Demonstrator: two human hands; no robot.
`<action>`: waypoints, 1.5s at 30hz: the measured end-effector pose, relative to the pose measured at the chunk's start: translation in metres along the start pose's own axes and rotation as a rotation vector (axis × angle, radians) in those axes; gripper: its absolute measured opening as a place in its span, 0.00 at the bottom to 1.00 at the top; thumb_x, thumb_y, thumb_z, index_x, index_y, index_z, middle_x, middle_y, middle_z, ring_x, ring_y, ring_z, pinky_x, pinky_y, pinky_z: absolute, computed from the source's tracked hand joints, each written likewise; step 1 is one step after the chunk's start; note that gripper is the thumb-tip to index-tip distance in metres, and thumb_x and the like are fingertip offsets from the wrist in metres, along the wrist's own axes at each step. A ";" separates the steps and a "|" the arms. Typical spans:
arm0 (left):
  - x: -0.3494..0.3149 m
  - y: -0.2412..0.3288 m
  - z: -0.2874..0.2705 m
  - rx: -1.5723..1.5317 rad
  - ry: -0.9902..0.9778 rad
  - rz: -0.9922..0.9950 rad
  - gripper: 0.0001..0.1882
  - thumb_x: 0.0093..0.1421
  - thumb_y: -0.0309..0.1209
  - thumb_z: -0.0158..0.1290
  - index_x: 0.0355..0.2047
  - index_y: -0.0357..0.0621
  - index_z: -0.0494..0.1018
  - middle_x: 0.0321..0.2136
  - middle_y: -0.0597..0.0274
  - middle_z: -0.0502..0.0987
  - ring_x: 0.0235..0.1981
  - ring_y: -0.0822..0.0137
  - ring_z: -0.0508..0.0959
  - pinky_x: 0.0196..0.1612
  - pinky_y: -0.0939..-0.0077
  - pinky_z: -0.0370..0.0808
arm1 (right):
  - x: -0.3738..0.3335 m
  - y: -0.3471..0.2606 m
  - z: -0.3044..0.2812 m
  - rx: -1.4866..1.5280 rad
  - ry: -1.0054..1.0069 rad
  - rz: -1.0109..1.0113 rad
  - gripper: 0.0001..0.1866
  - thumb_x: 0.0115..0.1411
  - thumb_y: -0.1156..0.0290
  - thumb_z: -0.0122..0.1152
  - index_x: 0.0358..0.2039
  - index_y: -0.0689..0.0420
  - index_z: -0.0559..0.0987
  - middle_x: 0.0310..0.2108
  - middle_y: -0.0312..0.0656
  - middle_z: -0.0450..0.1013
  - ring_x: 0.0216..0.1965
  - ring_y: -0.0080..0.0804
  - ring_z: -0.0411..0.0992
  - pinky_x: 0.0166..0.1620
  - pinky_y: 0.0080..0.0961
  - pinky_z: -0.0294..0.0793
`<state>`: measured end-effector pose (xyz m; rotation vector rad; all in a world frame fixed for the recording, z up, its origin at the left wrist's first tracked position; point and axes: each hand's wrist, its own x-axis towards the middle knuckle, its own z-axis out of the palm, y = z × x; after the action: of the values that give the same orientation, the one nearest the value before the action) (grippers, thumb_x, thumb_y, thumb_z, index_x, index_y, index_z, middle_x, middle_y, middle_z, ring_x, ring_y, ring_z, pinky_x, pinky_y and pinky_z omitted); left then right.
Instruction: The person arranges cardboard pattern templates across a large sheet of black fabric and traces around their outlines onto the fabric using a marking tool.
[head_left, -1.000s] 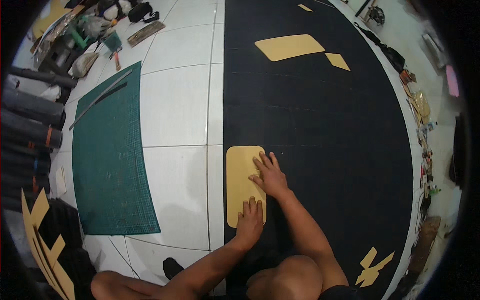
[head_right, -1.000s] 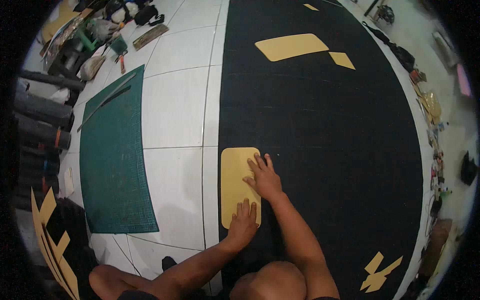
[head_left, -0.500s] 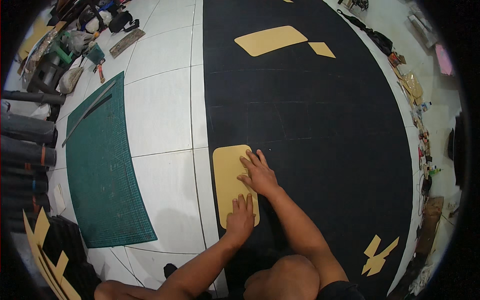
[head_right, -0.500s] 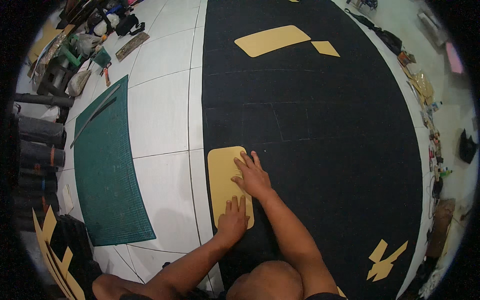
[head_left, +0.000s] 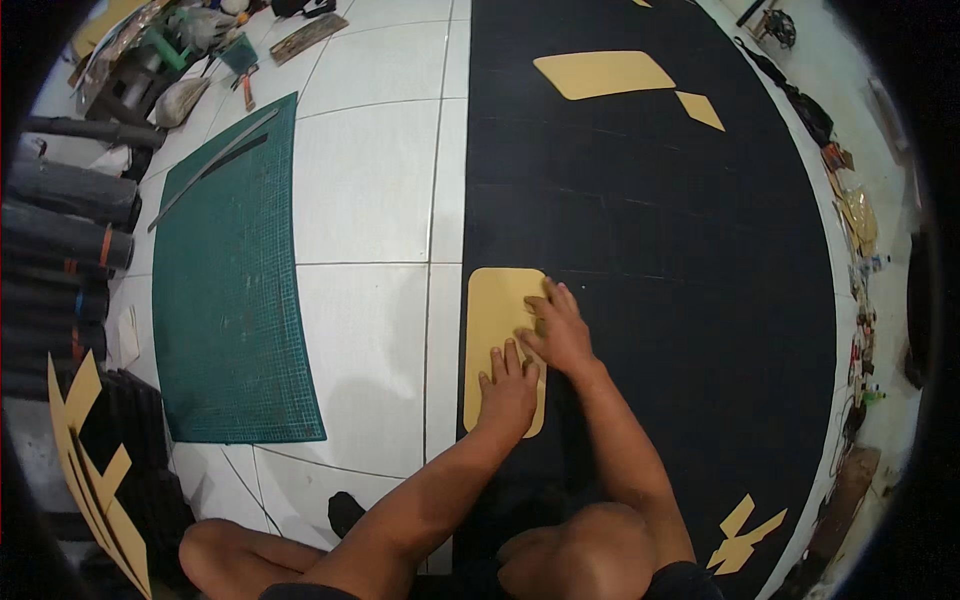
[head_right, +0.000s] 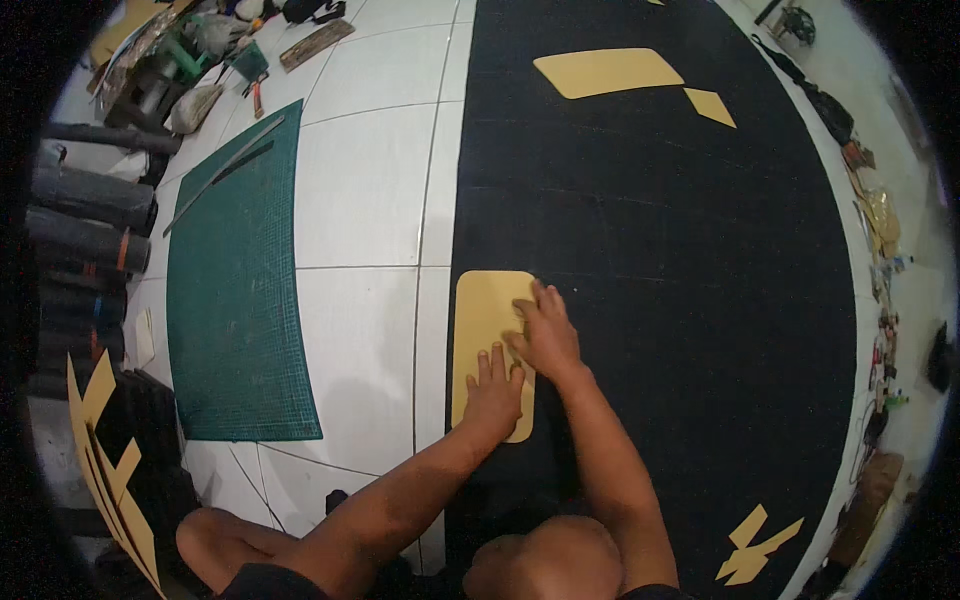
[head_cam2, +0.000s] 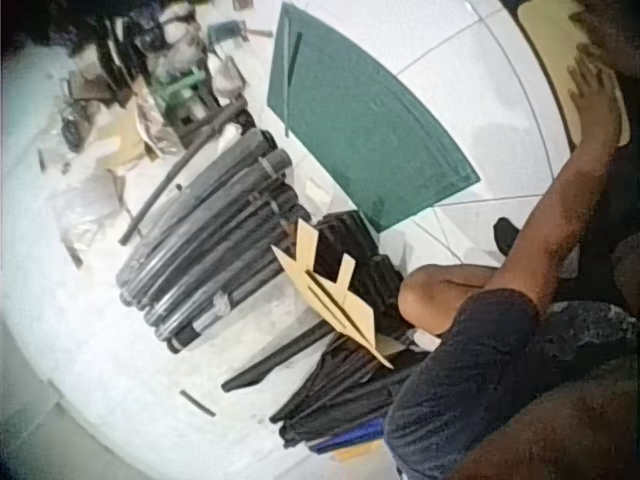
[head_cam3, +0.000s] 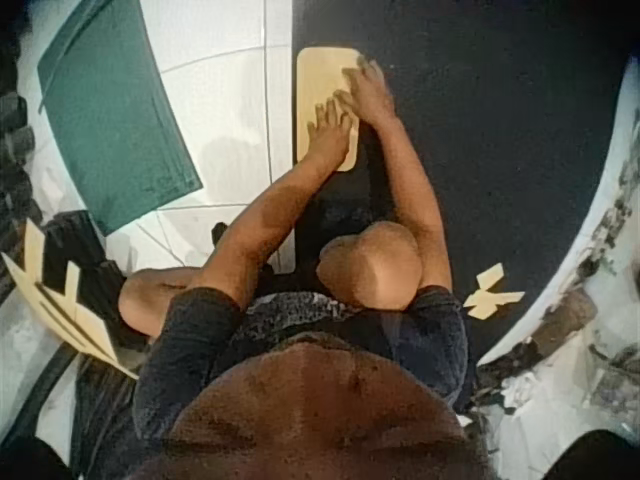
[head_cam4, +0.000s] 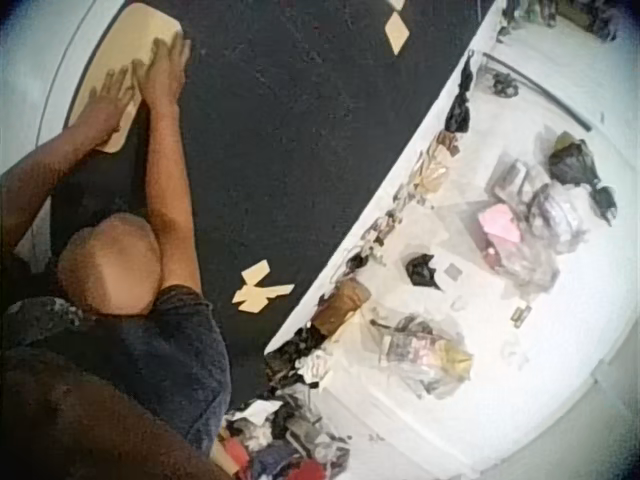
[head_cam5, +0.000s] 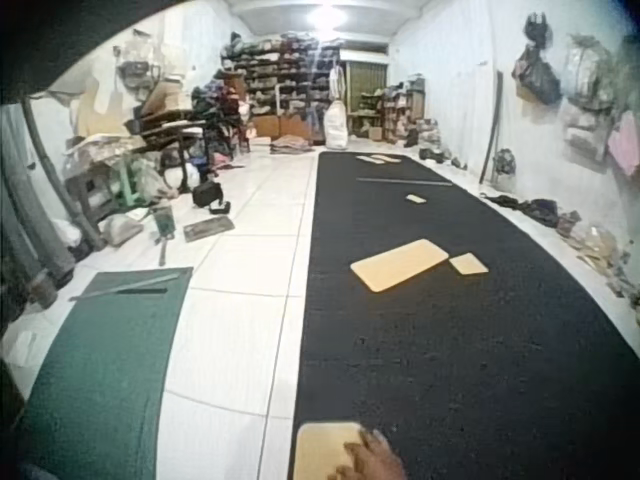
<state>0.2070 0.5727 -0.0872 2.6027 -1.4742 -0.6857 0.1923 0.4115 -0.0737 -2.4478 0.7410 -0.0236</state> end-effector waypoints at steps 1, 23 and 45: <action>0.001 0.002 0.000 -0.007 -0.002 -0.010 0.40 0.55 0.33 0.66 0.65 0.39 0.62 0.70 0.30 0.49 0.71 0.29 0.51 0.62 0.31 0.66 | 0.002 0.004 0.001 0.044 0.054 -0.003 0.21 0.62 0.61 0.66 0.53 0.57 0.79 0.71 0.48 0.58 0.71 0.51 0.55 0.67 0.46 0.66; 0.002 0.000 0.015 -0.434 0.212 -0.111 0.28 0.66 0.27 0.47 0.66 0.36 0.62 0.66 0.39 0.63 0.67 0.40 0.61 0.67 0.40 0.55 | 0.001 -0.056 0.023 0.377 -0.402 -0.336 0.11 0.63 0.70 0.62 0.44 0.59 0.81 0.38 0.50 0.80 0.44 0.50 0.78 0.50 0.42 0.75; -0.006 0.002 -0.014 -0.017 0.073 -0.006 0.38 0.63 0.30 0.53 0.71 0.33 0.53 0.70 0.34 0.50 0.71 0.33 0.54 0.62 0.37 0.69 | 0.074 -0.056 0.012 0.179 -0.180 -0.329 0.08 0.66 0.71 0.58 0.44 0.58 0.77 0.39 0.51 0.80 0.43 0.52 0.79 0.47 0.43 0.77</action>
<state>0.2083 0.5747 -0.0720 2.5909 -1.4351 -0.5943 0.2851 0.4180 -0.0650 -2.3354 0.2427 0.0042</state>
